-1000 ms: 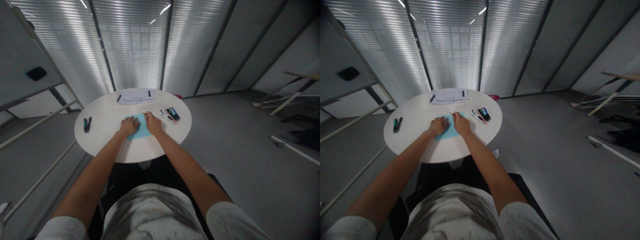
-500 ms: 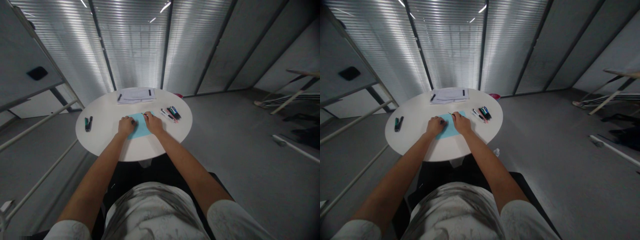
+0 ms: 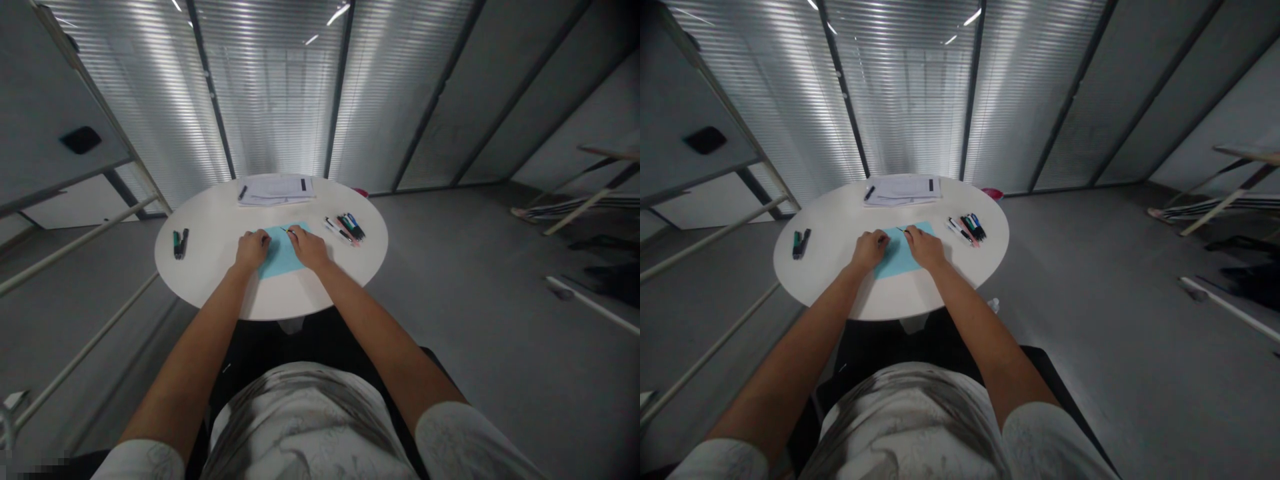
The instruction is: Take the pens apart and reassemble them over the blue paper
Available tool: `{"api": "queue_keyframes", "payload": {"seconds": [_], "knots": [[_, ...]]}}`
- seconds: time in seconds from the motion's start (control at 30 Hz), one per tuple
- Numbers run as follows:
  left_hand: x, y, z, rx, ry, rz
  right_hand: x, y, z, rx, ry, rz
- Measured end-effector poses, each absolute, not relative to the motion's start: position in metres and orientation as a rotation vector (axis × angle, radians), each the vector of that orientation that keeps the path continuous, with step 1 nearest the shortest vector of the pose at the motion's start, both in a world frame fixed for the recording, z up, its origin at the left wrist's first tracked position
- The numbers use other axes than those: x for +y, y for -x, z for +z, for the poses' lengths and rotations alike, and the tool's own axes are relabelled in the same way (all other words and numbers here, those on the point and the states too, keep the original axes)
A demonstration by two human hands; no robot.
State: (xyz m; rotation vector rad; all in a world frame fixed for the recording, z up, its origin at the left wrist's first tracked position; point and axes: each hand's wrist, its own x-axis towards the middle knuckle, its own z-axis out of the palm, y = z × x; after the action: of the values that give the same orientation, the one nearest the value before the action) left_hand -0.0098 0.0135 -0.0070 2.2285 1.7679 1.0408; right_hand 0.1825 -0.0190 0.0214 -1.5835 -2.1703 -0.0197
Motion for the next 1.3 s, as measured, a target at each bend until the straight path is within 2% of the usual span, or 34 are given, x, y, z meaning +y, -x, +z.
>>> {"api": "queue_keyframes", "payload": {"seconds": [0.53, 0.83, 1.3], "knots": [[0.015, 0.009, -0.002, 1.459, -1.606, 1.559, -0.018, -0.185, 0.017, -2.254, 1.47, -0.014], [0.014, 0.004, 0.003, 1.293, -1.492, 1.601, -0.021, -0.185, 0.018, -2.26, 1.433, -0.03], [0.007, 0.002, 0.005, 1.135, -1.458, 1.447, -0.016, -0.186, 0.013, -2.272, 1.324, -0.077]]}}
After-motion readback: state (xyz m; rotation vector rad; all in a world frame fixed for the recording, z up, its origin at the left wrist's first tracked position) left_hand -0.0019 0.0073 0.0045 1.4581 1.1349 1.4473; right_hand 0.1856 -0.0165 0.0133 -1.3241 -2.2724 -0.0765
